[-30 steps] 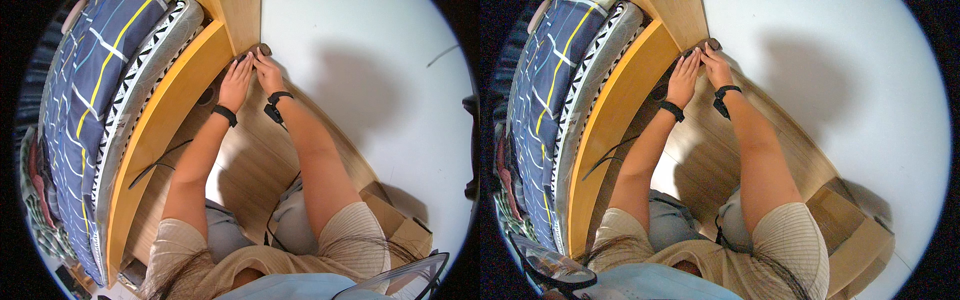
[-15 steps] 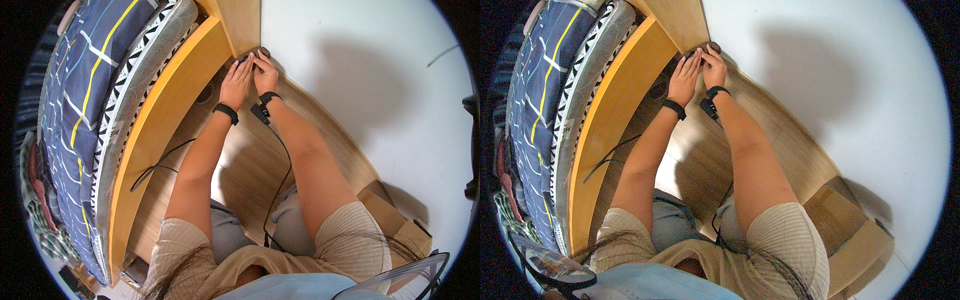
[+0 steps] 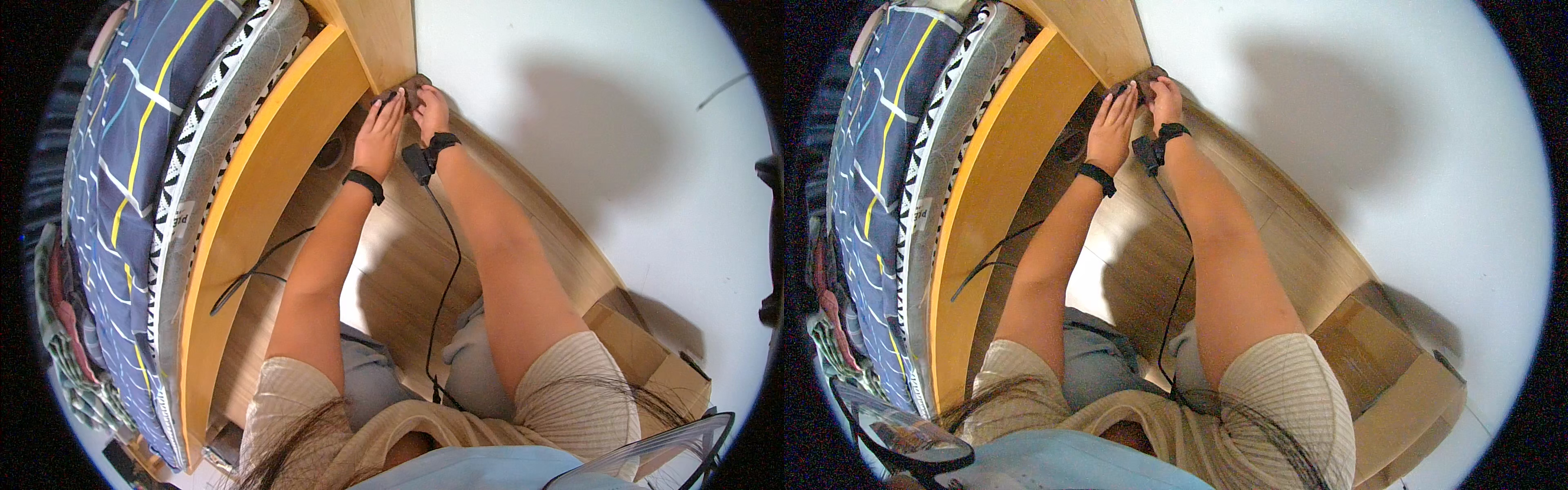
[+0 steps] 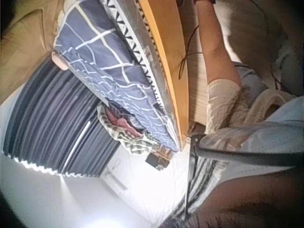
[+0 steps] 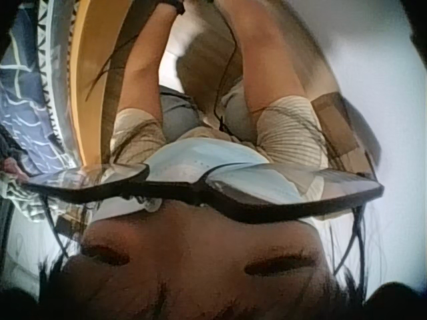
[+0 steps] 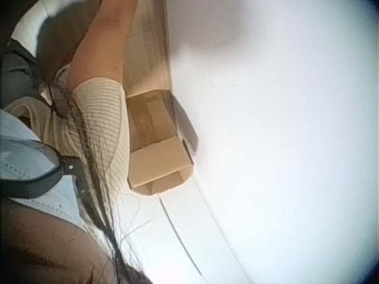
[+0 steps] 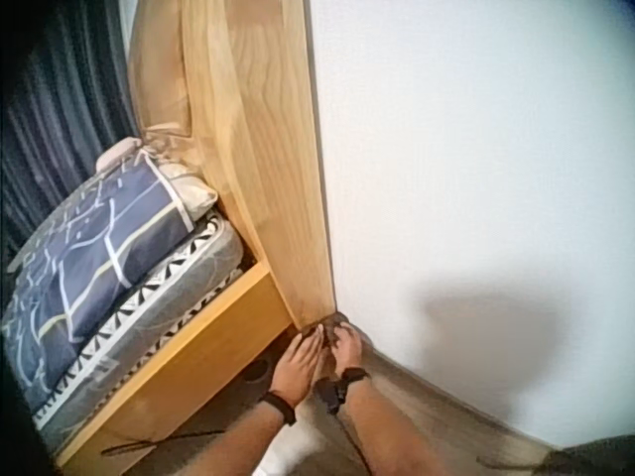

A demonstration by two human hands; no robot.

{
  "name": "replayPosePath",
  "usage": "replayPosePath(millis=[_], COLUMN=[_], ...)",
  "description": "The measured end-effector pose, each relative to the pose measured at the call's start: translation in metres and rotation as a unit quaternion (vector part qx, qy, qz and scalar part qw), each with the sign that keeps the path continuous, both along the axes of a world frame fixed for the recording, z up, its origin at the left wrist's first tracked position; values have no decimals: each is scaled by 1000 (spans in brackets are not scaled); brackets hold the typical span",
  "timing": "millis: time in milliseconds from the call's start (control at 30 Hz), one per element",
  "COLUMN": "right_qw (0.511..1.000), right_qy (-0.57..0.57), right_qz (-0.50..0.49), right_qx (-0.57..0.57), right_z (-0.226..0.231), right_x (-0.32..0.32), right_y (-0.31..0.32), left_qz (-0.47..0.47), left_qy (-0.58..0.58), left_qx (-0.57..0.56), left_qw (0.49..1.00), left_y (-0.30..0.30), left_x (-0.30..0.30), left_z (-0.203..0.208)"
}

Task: The person kneels on the floor and sands the wooden edge of a bed frame using a sanding block. They move along the curved edge, applying pressure and rubbing the surface repeatedly.

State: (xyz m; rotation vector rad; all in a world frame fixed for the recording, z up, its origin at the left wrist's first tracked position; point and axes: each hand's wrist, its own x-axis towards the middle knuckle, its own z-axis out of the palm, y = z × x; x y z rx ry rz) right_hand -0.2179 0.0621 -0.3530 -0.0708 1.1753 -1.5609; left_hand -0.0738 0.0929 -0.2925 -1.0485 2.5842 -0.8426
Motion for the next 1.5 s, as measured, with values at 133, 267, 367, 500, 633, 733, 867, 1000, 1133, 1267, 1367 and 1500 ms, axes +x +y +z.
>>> replayPosePath(millis=[133,267,367,500,633,733,867,1000,1133,1267,1367,1500], right_qw=[988,981,980,985,987,989,978,970,973,961,949,924], right_qy=[150,187,199,174,148,134,199,236,221,266,299,358], right_qz=[48,44,21,11,4,-11,-37,-51,-64,-54,-40,-16], right_qx=[0,18,1,17,54,57,54,37,35,60,89,131], right_z=[3,-9,-21,-37,-50,-61,-74,-84,-87,-82,-77,-86], right_x=[2,7,10,10,13,16,20,21,22,24,22,19], right_y=[4,5,0,-3,-6,-11,-13,-13,-15,-15,-14,-16], left_qz=[-11,-10,-21,-33,-28,-29,-19,-16,-16,-16,-14,-21], left_qy=[15,8,0,-8,-27,-87,-99,-96,-111,-116,-99,-120], left_qx=[-19,20,31,34,59,28,48,52,70,60,58,54], left_qw=[1000,1000,999,999,997,995,994,994,991,991,993,991], left_y=[1,4,4,1,0,1,1,1,1,1,2,1], left_x=[2,4,8,11,12,9,6,6,5,4,5,7], left_z=[-8,-16,-23,-35,-45,-53,-63,-67,-68,-70,-71,-70])
